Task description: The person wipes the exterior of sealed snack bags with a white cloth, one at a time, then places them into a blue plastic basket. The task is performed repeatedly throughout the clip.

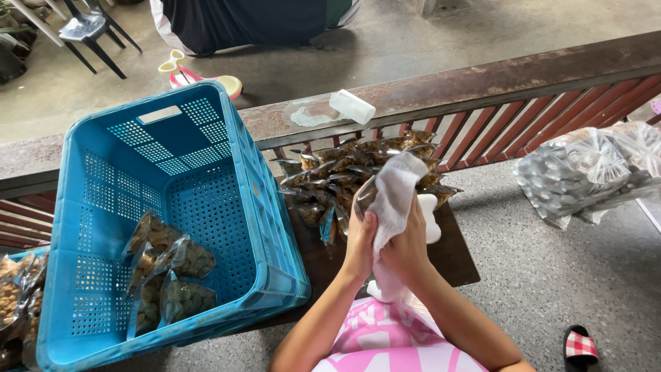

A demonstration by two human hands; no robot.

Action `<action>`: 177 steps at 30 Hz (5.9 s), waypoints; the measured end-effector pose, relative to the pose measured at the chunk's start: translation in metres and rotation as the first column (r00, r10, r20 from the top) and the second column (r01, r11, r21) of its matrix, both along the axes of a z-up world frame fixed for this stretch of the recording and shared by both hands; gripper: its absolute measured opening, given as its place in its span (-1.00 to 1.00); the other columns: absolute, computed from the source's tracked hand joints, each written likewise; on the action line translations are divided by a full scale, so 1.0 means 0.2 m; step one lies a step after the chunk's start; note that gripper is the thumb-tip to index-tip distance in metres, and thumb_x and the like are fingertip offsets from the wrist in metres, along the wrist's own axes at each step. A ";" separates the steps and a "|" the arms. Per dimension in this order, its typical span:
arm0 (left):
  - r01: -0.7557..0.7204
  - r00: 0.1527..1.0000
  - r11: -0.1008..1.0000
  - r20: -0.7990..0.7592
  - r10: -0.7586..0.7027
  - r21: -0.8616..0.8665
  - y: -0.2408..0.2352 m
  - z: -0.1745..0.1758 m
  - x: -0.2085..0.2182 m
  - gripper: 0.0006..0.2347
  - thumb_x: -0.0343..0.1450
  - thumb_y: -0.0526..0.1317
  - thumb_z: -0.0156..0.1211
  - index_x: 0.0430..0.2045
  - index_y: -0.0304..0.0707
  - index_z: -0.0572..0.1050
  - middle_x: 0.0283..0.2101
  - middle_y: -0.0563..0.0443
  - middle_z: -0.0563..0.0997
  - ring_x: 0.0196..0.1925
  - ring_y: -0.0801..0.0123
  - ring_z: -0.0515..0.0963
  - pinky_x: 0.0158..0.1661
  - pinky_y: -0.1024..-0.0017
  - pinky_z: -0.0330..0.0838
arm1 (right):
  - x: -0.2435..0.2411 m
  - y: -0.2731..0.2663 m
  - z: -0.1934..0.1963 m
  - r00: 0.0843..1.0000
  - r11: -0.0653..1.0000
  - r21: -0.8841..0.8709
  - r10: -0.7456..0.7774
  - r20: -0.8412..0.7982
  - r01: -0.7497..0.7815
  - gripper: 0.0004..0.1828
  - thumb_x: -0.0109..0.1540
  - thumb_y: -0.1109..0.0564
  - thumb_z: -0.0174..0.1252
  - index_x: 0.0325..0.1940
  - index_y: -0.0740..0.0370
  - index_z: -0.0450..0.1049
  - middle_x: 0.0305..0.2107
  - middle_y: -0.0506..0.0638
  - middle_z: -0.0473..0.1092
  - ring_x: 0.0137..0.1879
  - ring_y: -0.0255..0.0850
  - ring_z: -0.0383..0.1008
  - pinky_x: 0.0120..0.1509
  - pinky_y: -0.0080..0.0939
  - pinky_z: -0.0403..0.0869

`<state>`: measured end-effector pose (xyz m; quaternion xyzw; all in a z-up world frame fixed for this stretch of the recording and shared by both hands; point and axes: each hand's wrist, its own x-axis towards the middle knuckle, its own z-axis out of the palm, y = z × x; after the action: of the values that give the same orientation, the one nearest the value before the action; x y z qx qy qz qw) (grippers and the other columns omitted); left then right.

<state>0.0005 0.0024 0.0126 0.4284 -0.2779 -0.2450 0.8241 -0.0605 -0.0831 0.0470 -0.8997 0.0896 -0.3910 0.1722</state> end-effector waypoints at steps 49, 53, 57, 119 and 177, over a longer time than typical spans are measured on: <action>-0.538 0.834 0.358 0.422 0.355 0.763 0.11 -0.79 0.60 -0.36 0.38 -0.36 0.12 0.41 -0.03 0.08 0.26 -0.43 0.32 0.21 -0.35 0.40 0.16 -0.04 0.32 | 0.66 -0.32 -0.99 0.624 0.406 0.878 0.762 -0.173 -0.252 -0.27 0.22 0.33 -0.15 0.50 -0.01 0.23 0.25 -0.02 0.38 0.07 -0.28 0.44 0.15 -0.32 0.39; -0.374 0.849 0.426 0.118 0.516 0.824 0.11 -1.12 0.62 -0.25 0.33 -0.24 0.24 0.44 -0.03 -0.03 0.17 -0.46 0.44 0.18 -0.28 0.49 0.15 0.04 0.37 | 0.72 -0.25 -1.22 0.566 0.485 0.874 0.728 -0.388 -0.024 -0.21 0.15 0.41 -0.21 0.46 -0.03 0.23 0.13 0.10 0.48 -0.02 -0.18 0.45 0.10 -0.29 0.40; -0.556 0.767 0.357 0.298 0.569 0.750 0.14 -1.38 0.65 -0.40 0.31 -0.25 0.31 0.22 -0.10 0.12 0.27 -0.36 0.35 0.11 -0.25 0.52 0.04 0.05 0.41 | 0.79 -0.19 -1.38 0.502 0.508 0.861 0.744 -0.441 0.004 -0.23 0.16 0.37 -0.14 0.47 -0.05 0.15 0.25 0.06 0.39 0.20 -0.06 0.45 0.25 -0.22 0.36; 0.021 0.874 0.393 0.174 -0.454 0.919 0.04 -1.06 0.21 -0.51 0.28 -0.16 0.39 0.13 -0.06 0.44 0.29 -0.14 0.33 0.36 -0.22 0.22 0.28 -0.40 -0.13 | -0.02 -0.39 -1.44 0.886 -0.139 0.961 0.437 -0.155 0.237 -0.78 0.18 0.16 0.23 -0.12 0.28 0.48 -0.30 -0.10 0.47 -0.18 -0.39 0.48 -0.10 -0.36 0.45; -0.951 -0.264 0.064 0.899 0.350 -0.303 1.15 0.55 0.99 -0.91 0.57 -0.33 0.19 -0.14 -0.27 0.42 -0.11 -0.07 0.61 -0.15 0.22 0.73 -0.20 0.40 0.66 | 0.46 -0.03 -0.14 0.758 0.276 0.818 0.596 0.267 -0.505 -0.61 0.35 0.09 0.21 0.20 0.28 0.35 -0.10 -0.05 0.40 -0.03 -0.33 0.42 0.12 -0.35 0.44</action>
<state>0.1990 0.2315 0.1235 0.7667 -0.2242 0.5103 0.3184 0.0319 -0.0897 0.0194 -0.6814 -0.0384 -0.1668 0.7116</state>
